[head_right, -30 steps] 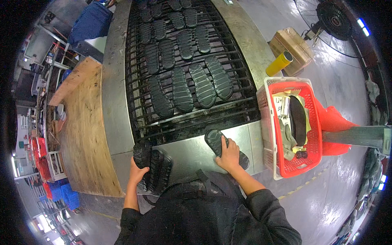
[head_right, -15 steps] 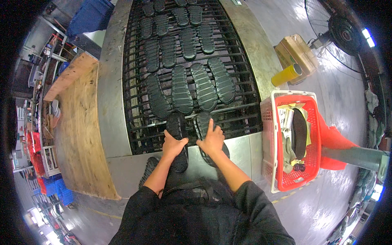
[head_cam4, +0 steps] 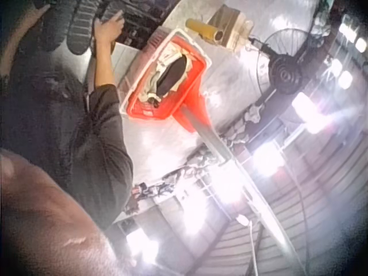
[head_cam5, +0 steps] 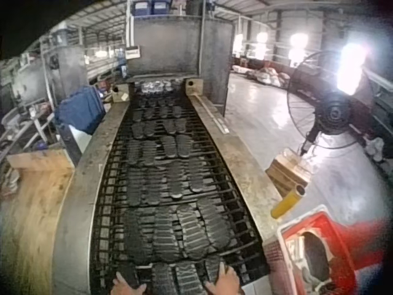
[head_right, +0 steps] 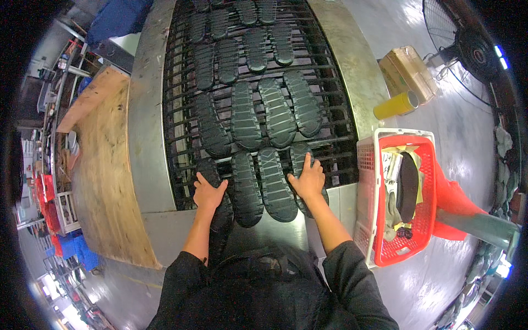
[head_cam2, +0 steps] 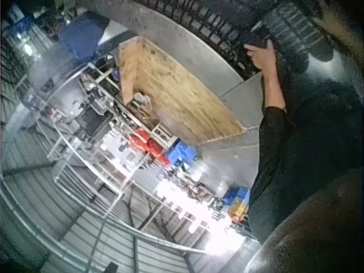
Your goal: The person retrieves shoe soles from a shelving rack and places them onto a conveyor grate by hand.
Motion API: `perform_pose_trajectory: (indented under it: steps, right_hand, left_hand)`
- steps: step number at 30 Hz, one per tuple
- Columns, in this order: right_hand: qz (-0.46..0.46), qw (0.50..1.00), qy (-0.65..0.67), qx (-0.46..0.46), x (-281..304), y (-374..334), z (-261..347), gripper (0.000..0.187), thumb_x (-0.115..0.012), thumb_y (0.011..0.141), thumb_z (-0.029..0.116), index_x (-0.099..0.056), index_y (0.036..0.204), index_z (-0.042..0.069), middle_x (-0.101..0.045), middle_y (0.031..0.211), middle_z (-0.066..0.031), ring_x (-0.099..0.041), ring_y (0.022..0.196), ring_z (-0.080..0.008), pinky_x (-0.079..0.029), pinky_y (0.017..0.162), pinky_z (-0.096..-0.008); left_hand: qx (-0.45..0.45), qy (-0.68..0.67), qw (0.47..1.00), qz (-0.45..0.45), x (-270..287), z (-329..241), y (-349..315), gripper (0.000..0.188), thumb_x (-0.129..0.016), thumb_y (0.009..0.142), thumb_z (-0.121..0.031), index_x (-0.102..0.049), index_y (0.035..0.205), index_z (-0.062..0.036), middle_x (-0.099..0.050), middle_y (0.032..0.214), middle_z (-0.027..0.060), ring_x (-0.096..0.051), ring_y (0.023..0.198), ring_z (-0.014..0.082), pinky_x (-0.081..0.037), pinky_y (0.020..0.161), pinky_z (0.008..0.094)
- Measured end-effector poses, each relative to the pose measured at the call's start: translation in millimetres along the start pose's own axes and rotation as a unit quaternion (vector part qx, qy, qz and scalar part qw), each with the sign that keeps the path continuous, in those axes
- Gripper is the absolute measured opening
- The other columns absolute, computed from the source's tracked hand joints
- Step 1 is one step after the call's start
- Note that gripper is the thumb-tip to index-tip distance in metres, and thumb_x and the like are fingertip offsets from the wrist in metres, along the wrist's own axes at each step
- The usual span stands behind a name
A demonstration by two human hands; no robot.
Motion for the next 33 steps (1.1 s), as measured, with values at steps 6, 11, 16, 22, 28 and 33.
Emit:
perform_pose_trajectory:
  steps: [6,11,16,22,28,33]
  right_hand:
    - [-0.02,1.0,0.002,0.016,-11,11,-9,0.104,-0.078,0.079,0.055,-0.033,0.157,0.005,-0.044,0.147,-0.0262,-0.05,0.126,-0.0421,-0.046,0.102,-0.0497]
    - [-0.07,0.997,0.004,0.042,-3,0,-6,0.092,-0.078,0.082,0.047,-0.04,0.152,0.001,-0.041,0.152,-0.0281,-0.043,0.136,-0.044,-0.037,0.113,-0.0495]
    - [-0.069,0.979,0.121,0.151,9,-62,-14,0.067,-0.075,0.086,0.025,-0.05,0.142,-0.002,-0.044,0.149,-0.0266,-0.044,0.135,-0.0445,-0.038,0.113,-0.0509]
    - [0.022,0.943,0.21,0.256,-30,-167,-10,0.048,-0.072,0.087,0.021,-0.058,0.128,0.0,-0.061,0.126,-0.0216,-0.062,0.112,-0.0409,-0.053,0.096,-0.044]
    - [0.249,0.909,0.263,0.205,-101,-199,-20,0.055,-0.076,0.089,0.026,-0.061,0.134,-0.002,-0.07,0.102,-0.0144,-0.069,0.091,-0.027,-0.055,0.082,-0.0378]
    - [0.324,0.891,0.199,0.249,-116,-216,26,0.067,-0.072,0.087,0.039,-0.057,0.138,-0.001,-0.066,0.123,-0.021,-0.066,0.107,-0.0362,-0.053,0.092,-0.0441]
  left_hand:
    - [-0.038,-0.041,0.998,-0.033,-6,-12,-3,0.11,-0.074,0.085,-0.061,-0.022,0.158,0.002,-0.048,0.141,0.0279,-0.056,0.123,0.0416,-0.057,0.085,0.0493]
    - [-0.149,-0.103,0.972,-0.152,8,17,-29,0.099,-0.075,0.088,-0.053,-0.028,0.156,0.0029,-0.041,0.15,0.03,-0.046,0.135,0.045,-0.047,0.103,0.0514]
    - [-0.168,-0.078,0.972,-0.144,-7,114,-110,0.105,-0.081,0.08,-0.051,-0.031,0.154,0.0044,-0.034,0.155,0.0338,-0.037,0.141,0.05,-0.032,0.115,0.0547]
    - [-0.15,-0.017,0.988,-0.044,-67,227,-193,0.125,-0.086,0.066,-0.064,-0.029,0.154,0.0054,-0.041,0.148,0.0317,-0.043,0.135,0.0469,-0.038,0.109,0.0537]
    - [-0.076,-0.06,0.995,-0.031,-81,223,-199,0.128,-0.088,0.064,-0.062,-0.027,0.153,0.0069,-0.051,0.133,0.0292,-0.05,0.122,0.0454,-0.043,0.102,0.0538]
    - [-0.082,-0.141,0.985,-0.053,-95,191,-199,0.121,-0.085,0.072,-0.056,-0.024,0.151,0.0113,-0.051,0.133,0.0322,-0.052,0.122,0.047,-0.044,0.102,0.0532]
Point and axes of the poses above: each hand's wrist, its own y-axis towards the middle knuckle, its own x-axis out of the back of the hand, z = x × y, the point moved 4 cm from there along y, towards the middle knuckle
